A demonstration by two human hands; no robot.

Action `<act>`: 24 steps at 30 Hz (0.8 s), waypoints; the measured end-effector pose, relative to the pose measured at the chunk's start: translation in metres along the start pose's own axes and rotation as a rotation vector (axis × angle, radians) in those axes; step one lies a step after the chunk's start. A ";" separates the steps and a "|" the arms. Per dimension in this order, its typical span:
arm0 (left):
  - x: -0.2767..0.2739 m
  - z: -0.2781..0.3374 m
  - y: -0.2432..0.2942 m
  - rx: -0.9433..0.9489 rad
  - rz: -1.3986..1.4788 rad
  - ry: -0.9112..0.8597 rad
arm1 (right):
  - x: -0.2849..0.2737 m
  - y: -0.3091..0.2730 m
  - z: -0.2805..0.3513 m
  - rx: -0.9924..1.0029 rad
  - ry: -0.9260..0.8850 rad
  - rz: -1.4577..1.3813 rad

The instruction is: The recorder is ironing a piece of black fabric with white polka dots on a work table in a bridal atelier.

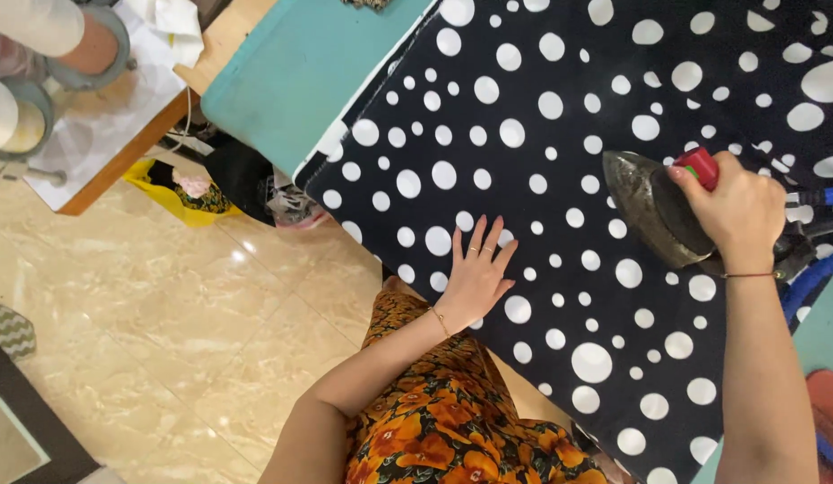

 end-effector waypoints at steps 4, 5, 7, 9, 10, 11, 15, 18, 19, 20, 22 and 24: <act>0.003 0.008 0.014 -0.009 -0.034 -0.006 | -0.020 -0.013 0.037 -0.031 -0.054 -0.005; 0.004 0.009 0.017 -0.006 -0.044 -0.013 | -0.026 -0.015 0.047 -0.042 -0.060 0.022; 0.005 0.011 0.020 -0.010 -0.042 -0.024 | -0.038 -0.020 0.068 -0.030 -0.076 0.024; 0.009 0.011 0.020 0.003 -0.030 -0.048 | -0.053 -0.024 0.091 0.003 -0.100 0.034; 0.010 0.009 0.015 -0.008 -0.043 -0.041 | -0.060 -0.031 0.103 -0.035 -0.118 0.005; 0.016 0.008 0.014 -0.011 -0.049 -0.043 | -0.066 -0.034 0.119 -0.062 -0.144 -0.021; 0.014 0.001 0.012 0.048 -0.050 -0.056 | -0.092 -0.044 0.175 -0.030 -0.179 -0.086; 0.025 -0.006 0.011 0.085 -0.062 -0.108 | -0.098 -0.042 0.209 0.024 -0.298 -0.074; 0.024 -0.008 0.010 0.079 -0.092 -0.097 | -0.102 -0.046 0.220 -0.040 -0.295 -0.133; 0.022 -0.009 0.008 0.072 -0.122 -0.085 | -0.107 -0.051 0.230 -0.104 -0.289 -0.192; 0.027 -0.014 0.017 0.112 -0.117 -0.115 | -0.115 -0.044 0.239 -0.097 -0.244 -0.234; 0.030 -0.017 0.028 0.141 -0.116 -0.138 | -0.119 -0.035 0.243 -0.104 -0.195 -0.276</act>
Point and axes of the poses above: each hand's wrist, its own z-axis away from the middle knuckle, its own x-axis out of the palm, y = z × x, the point moved 8 cm from there along -z, towards the middle knuckle, and after that the axes turned 15 degrees about x, right-handed, at the moved point
